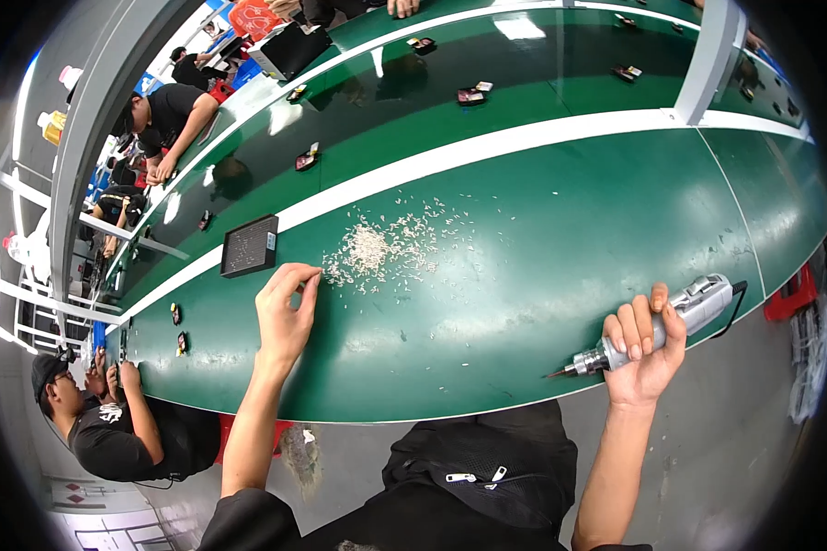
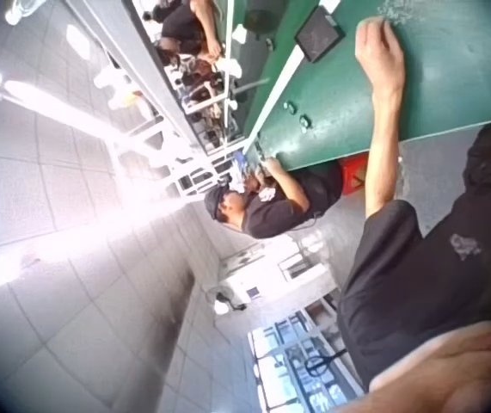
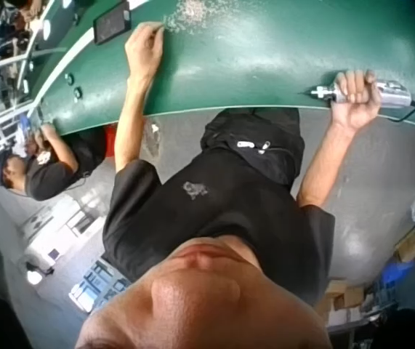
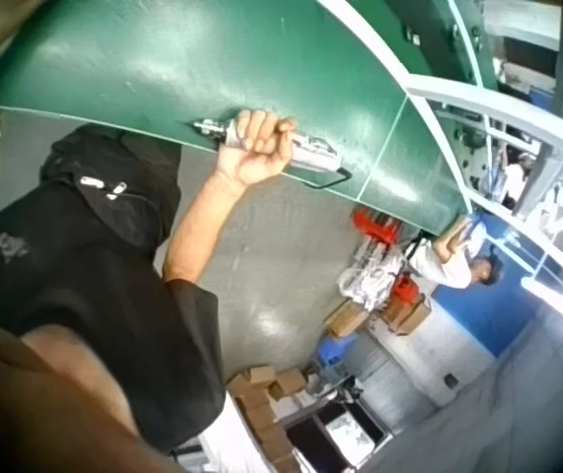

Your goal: Using a pneumatic screwdriver to secure screws into small electronic components on an assembly line.

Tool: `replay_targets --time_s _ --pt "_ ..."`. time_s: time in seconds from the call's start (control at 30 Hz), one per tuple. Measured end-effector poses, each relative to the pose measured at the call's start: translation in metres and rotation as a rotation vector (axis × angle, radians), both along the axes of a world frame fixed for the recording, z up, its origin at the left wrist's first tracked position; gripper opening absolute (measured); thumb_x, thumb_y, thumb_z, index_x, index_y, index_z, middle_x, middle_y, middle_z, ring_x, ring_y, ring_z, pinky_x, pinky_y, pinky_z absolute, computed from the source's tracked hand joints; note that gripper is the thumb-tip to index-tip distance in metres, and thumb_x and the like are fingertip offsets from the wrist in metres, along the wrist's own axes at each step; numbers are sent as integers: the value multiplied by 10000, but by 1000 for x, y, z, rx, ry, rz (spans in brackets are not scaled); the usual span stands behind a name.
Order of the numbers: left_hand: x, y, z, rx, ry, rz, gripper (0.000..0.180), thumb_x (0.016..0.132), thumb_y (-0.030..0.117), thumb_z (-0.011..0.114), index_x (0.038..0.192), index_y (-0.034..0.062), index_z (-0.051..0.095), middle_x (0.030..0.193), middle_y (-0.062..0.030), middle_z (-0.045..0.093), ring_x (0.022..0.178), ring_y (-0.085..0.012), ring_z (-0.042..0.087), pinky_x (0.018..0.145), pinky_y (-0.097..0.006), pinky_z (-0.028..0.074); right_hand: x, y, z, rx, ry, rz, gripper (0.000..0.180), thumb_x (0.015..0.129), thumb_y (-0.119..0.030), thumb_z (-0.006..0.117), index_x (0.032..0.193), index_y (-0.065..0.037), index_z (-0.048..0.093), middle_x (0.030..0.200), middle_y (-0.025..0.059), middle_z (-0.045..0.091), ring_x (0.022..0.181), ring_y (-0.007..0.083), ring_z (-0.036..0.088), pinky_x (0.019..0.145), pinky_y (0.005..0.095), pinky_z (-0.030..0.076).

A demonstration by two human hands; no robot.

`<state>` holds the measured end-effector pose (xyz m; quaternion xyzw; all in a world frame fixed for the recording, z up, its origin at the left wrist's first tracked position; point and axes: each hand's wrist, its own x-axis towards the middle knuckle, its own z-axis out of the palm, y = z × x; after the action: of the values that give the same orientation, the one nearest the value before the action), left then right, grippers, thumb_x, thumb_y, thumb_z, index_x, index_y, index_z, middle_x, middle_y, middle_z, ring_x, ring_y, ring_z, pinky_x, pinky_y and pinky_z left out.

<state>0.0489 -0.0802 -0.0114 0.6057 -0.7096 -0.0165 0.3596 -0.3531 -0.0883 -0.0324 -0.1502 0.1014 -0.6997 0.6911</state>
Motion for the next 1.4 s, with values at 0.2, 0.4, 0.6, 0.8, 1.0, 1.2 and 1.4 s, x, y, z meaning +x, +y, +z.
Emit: replay_targets --time_s 0.2,0.4,0.6,0.8,1.0,1.2,1.4 --pt "-97 48 11 277 611 -204 72 874 -71 537 898 -72 606 915 -125 582 755 -150 592 630 -238 502 38 9 32 -30 -34 -11 96 924 -170 469 892 -79 480 528 -24 352 449 90 357 513 260 353" --pt "-153 76 16 317 1039 -334 70 860 -74 560 891 -70 622 893 -150 607 715 -154 601 611 -242 502 70 16 64 -176 6 43 158 960 -202 424 922 -71 502 525 -23 394 451 90 406 526 272 383" --pt "-156 78 16 350 972 -435 75 852 -55 579 886 -69 644 897 -155 610 697 -151 598 612 -242 503 64 25 63 -177 20 30 174 964 -207 417 931 -63 507 526 -21 402 446 88 408 523 264 380" --pt "-154 83 18 366 1025 -445 62 830 -70 589 862 -62 642 877 -148 619 690 -149 591 602 -245 480 69 29 63 -164 -3 45 176 964 -206 421 938 -56 509 524 -22 395 449 88 410 521 266 379" --pt "-157 84 19 284 835 -381 130 752 -117 606 854 -43 638 776 -119 615 661 -169 591 585 -252 473 69 34 63 -187 46 -13 152 958 -191 428 930 -59 497 527 -22 394 449 90 406 519 268 381" --pt "-167 78 24 52 470 -336 185 696 -151 605 837 -34 629 764 -112 611 625 -194 587 541 -271 471 67 37 59 -237 115 -90 142 955 -188 431 928 -65 496 528 -21 390 452 94 408 514 268 377" --pt "-156 72 15 52 475 -388 244 701 -126 610 929 -46 645 819 -136 632 651 -212 602 568 -276 483 70 33 49 -64 35 -140 156 956 -219 412 901 -106 505 506 -27 376 429 99 384 496 276 376"
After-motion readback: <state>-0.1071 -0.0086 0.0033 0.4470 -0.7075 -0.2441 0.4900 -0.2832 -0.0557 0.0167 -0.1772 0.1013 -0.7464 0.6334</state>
